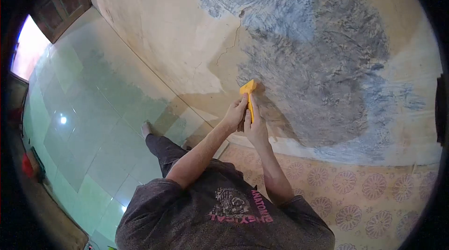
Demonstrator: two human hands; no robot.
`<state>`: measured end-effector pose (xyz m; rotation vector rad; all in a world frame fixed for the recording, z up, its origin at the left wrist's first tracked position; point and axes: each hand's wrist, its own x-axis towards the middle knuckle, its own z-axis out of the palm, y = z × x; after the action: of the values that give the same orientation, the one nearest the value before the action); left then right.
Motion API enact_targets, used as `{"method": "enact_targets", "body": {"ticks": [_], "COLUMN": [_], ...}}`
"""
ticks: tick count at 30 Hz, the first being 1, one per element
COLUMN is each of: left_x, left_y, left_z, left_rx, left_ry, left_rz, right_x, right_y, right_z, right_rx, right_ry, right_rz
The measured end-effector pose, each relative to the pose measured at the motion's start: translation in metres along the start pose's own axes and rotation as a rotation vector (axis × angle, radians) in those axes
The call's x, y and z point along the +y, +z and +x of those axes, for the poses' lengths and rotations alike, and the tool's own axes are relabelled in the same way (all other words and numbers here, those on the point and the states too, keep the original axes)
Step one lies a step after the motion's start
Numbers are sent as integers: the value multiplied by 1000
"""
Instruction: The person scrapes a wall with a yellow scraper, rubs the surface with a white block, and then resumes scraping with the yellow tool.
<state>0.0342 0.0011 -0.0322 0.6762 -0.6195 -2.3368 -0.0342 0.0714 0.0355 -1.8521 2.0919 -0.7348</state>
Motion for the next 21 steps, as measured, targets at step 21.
{"method": "enact_targets", "body": {"ticks": [21], "left_x": [31], "left_y": [-31], "left_z": [22], "left_rx": [-16], "left_ry": [-51], "left_rz": [-122], "right_x": [-16], "right_y": [35], "right_z": [35], "right_rx": [19], "right_ry": [42], "right_rz": [-93]}}
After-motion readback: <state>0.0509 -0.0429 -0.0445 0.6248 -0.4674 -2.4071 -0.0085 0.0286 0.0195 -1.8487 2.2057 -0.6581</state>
